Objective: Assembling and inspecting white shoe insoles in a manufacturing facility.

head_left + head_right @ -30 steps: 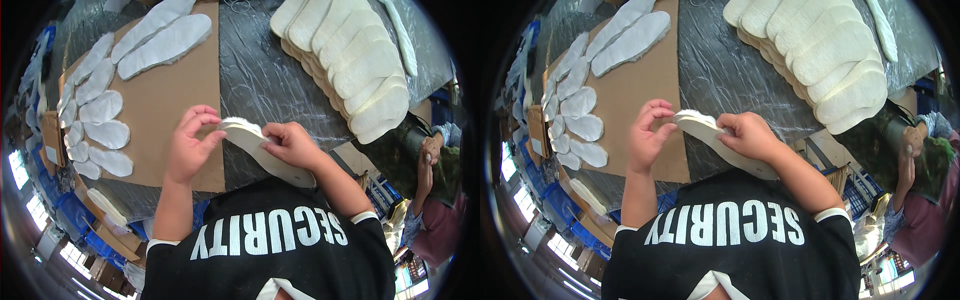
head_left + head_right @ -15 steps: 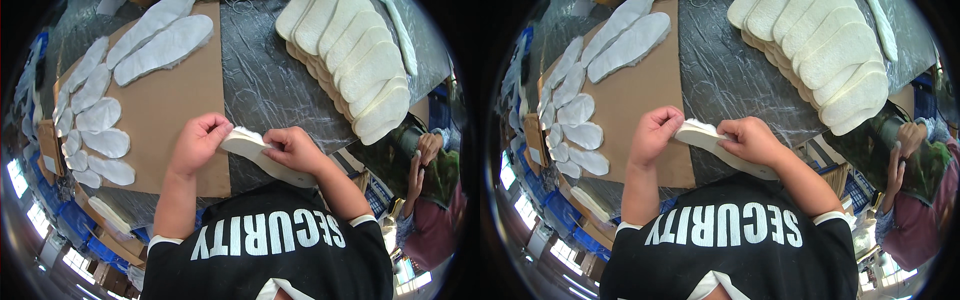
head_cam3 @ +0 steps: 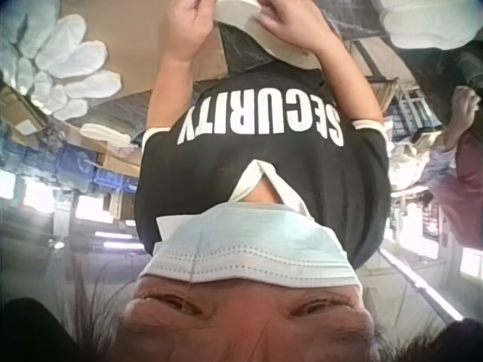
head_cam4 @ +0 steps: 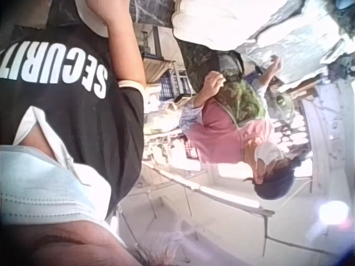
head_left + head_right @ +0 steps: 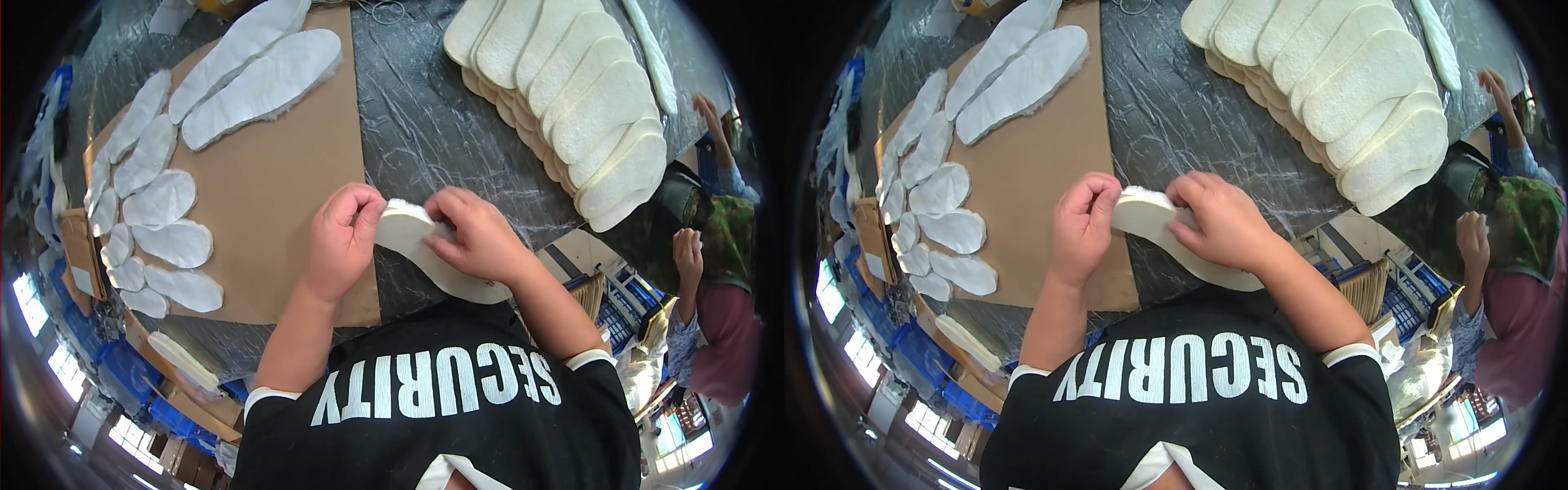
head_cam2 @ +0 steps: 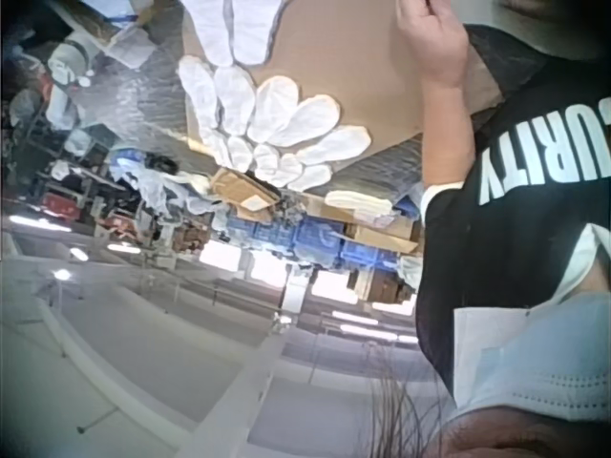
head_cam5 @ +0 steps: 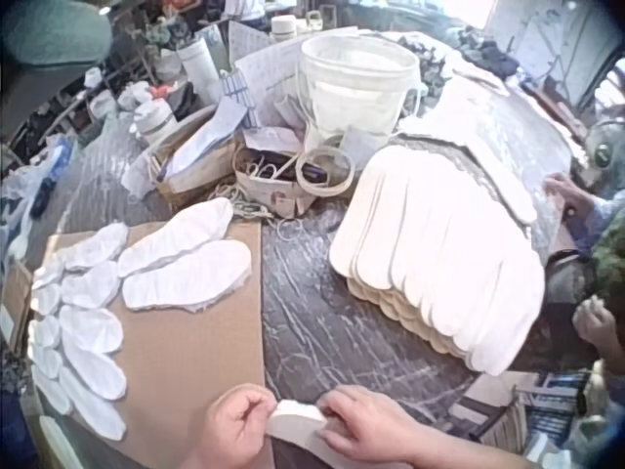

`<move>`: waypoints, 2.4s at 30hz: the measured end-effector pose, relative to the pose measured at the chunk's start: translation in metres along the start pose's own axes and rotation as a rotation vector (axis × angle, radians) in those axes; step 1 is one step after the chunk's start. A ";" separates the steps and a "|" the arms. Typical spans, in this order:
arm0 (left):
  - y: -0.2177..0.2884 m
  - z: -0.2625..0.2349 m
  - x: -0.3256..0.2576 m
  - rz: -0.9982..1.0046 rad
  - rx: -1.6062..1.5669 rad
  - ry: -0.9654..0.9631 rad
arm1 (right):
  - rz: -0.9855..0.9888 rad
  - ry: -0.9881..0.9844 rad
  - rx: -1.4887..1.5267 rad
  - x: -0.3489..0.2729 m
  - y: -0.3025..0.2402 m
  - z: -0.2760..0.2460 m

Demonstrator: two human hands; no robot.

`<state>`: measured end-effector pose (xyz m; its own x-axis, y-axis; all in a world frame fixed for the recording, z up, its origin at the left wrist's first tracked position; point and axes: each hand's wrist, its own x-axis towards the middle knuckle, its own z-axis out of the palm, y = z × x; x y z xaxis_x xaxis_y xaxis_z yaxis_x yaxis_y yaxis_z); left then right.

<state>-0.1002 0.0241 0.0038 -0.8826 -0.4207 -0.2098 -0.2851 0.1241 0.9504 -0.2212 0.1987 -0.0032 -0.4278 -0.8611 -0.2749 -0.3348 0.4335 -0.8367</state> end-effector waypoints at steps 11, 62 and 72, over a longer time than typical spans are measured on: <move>-0.004 0.001 0.016 -0.207 -0.714 0.074 | 0.228 -0.001 1.100 0.019 0.025 0.007; 0.004 0.051 0.003 -0.287 -0.651 -0.062 | -0.032 0.220 1.658 0.014 0.056 0.005; 0.023 0.052 -0.012 -0.304 -0.271 -0.206 | 0.000 0.247 1.737 0.014 0.045 0.009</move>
<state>-0.1157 0.0788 0.0165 -0.8380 -0.2107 -0.5034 -0.4583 -0.2289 0.8588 -0.2348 0.2036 -0.0494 -0.5890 -0.7327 -0.3409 0.8002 -0.4696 -0.3732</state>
